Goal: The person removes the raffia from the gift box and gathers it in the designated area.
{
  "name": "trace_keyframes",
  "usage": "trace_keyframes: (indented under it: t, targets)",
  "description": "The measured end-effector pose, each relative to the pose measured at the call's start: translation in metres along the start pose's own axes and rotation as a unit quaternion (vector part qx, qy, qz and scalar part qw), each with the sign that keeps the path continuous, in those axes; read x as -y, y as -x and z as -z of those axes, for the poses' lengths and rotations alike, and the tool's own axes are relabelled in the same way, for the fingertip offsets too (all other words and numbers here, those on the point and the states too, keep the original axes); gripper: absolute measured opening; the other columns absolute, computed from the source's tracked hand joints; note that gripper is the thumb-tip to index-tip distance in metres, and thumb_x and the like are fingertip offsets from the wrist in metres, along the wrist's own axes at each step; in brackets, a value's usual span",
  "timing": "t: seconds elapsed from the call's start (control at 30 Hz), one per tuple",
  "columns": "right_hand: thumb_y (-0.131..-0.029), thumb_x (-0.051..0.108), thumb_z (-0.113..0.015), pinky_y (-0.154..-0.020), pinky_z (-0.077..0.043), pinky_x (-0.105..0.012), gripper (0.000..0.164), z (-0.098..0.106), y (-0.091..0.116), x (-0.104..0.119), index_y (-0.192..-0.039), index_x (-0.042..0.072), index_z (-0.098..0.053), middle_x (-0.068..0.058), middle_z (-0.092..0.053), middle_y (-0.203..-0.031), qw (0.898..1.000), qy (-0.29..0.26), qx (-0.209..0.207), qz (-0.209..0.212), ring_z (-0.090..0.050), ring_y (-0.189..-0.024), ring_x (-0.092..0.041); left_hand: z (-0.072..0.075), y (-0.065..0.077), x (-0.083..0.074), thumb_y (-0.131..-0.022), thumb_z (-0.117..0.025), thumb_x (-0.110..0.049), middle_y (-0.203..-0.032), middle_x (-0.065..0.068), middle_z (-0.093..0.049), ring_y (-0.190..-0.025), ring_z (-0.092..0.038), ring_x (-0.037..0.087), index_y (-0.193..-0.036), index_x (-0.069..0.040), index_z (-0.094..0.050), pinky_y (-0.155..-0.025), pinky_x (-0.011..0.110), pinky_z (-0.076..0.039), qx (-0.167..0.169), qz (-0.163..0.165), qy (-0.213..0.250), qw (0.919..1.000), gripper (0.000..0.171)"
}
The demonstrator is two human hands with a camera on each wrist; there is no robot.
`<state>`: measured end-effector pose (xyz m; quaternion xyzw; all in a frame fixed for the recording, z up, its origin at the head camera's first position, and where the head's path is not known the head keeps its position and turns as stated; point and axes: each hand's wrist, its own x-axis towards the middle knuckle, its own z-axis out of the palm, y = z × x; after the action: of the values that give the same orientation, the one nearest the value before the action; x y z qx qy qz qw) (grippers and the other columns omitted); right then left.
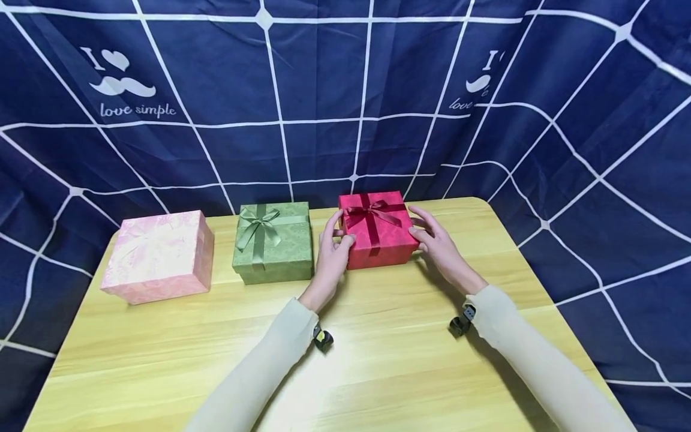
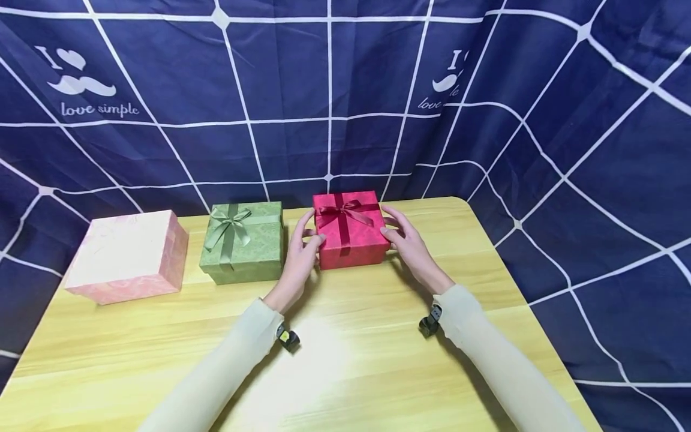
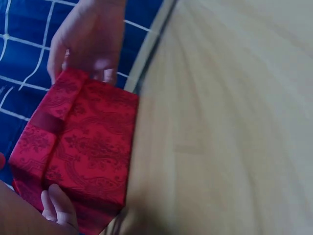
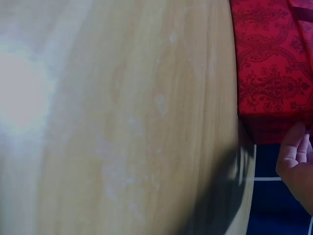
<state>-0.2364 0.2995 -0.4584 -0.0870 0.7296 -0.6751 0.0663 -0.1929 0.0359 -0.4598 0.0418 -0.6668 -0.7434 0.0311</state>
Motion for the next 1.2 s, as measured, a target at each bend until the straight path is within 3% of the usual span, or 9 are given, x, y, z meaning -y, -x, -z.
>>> trace_keyframes:
  t: [0.23,0.3,0.33,0.47,0.53,0.73,0.87,1.07,1.2]
  targets:
    - [-0.114,0.009,-0.052,-0.093,-0.059,-0.028,0.060,-0.001,-0.011,0.001,-0.171,0.013,-0.035,-0.019,-0.046,-0.154,0.999,-0.041,0.013,-0.023,-0.061,-0.125,-0.020,-0.003,-0.015,-0.004,-0.093,-0.058,-0.001,-0.104,0.007,-0.055,-0.088,-0.052,0.017,-0.160,-0.027,-0.056,-0.075,0.030,-0.045,-0.028,0.019,0.020,0.9992,0.072]
    - [-0.113,0.008,-0.050,-0.091,-0.059,-0.030,0.061,-0.001,-0.014,0.003,-0.172,0.014,-0.034,-0.017,-0.047,-0.152,0.998,-0.047,0.018,-0.037,-0.063,-0.121,-0.019,-0.003,-0.030,0.012,-0.093,-0.060,-0.002,-0.100,0.007,-0.056,-0.085,-0.052,0.017,-0.156,-0.033,-0.061,-0.072,0.030,-0.046,-0.032,0.030,0.027,0.9987,0.070]
    - [-0.112,0.008,-0.049,-0.090,-0.060,-0.030,0.062,-0.001,-0.015,0.003,-0.172,0.014,-0.033,-0.017,-0.048,-0.152,0.998,-0.051,0.020,-0.043,-0.064,-0.120,-0.018,-0.003,-0.031,0.013,-0.093,-0.060,-0.003,-0.098,0.007,-0.055,-0.085,-0.052,0.019,-0.155,-0.032,-0.062,-0.071,0.031,-0.046,-0.035,0.031,0.028,0.9985,0.069]
    - [-0.111,0.005,-0.046,-0.088,-0.060,-0.031,0.064,0.001,-0.019,0.005,-0.173,0.015,-0.031,-0.014,-0.052,-0.149,0.996,-0.068,0.030,-0.054,-0.066,-0.118,-0.017,-0.007,-0.051,0.039,-0.093,-0.062,-0.008,-0.099,0.010,-0.056,-0.084,-0.053,0.020,-0.148,-0.039,-0.067,-0.071,0.032,-0.048,-0.050,0.031,0.036,0.9976,0.064]
    - [-0.110,0.004,-0.046,-0.089,-0.060,-0.030,0.065,0.002,-0.020,0.005,-0.173,0.015,-0.031,-0.013,-0.052,-0.149,0.995,-0.071,0.035,-0.055,-0.065,-0.119,-0.017,-0.009,-0.048,0.035,-0.095,-0.060,-0.007,-0.099,0.011,-0.055,-0.085,-0.053,0.022,-0.151,-0.033,-0.066,-0.073,0.034,-0.048,-0.058,0.025,0.033,0.9974,0.062]
    - [-0.108,0.001,-0.045,-0.087,-0.060,-0.030,0.067,0.004,-0.026,0.004,-0.173,0.017,-0.032,-0.015,-0.046,-0.152,0.996,-0.066,0.046,-0.047,-0.063,-0.120,-0.020,-0.012,-0.069,0.063,-0.097,-0.063,-0.014,-0.093,0.007,-0.058,-0.082,-0.055,0.020,-0.146,-0.049,-0.065,-0.073,0.034,-0.048,-0.063,0.024,0.048,0.9966,0.060]
    - [-0.108,0.000,-0.043,-0.086,-0.060,-0.030,0.067,0.005,-0.027,0.005,-0.172,0.017,-0.033,-0.016,-0.041,-0.157,0.996,-0.063,0.045,-0.046,-0.062,-0.119,-0.022,-0.012,-0.076,0.070,-0.095,-0.064,-0.011,-0.091,0.009,-0.064,-0.081,-0.061,0.022,-0.145,-0.051,-0.065,-0.072,0.035,-0.052,-0.052,0.027,0.076,0.9953,0.064]
    - [-0.108,0.000,-0.043,-0.089,-0.058,-0.030,0.068,0.002,-0.026,0.006,-0.173,0.016,-0.032,-0.017,-0.037,-0.161,0.995,-0.074,0.044,-0.045,-0.059,-0.124,-0.023,-0.006,-0.058,0.043,-0.093,-0.063,-0.008,-0.100,0.010,-0.065,-0.084,-0.061,0.019,-0.149,-0.040,-0.068,-0.076,0.031,-0.053,-0.046,0.029,0.095,0.9940,0.065]
    - [-0.107,-0.001,-0.042,-0.088,-0.058,-0.028,0.067,-0.001,-0.028,0.006,-0.172,0.016,-0.034,-0.014,-0.039,-0.160,0.995,-0.079,0.037,-0.049,-0.057,-0.125,-0.023,-0.002,-0.044,0.020,-0.095,-0.061,-0.005,-0.091,0.007,-0.058,-0.073,-0.052,0.015,-0.153,-0.032,-0.066,-0.064,0.027,-0.045,-0.033,0.008,0.099,0.9945,0.065]
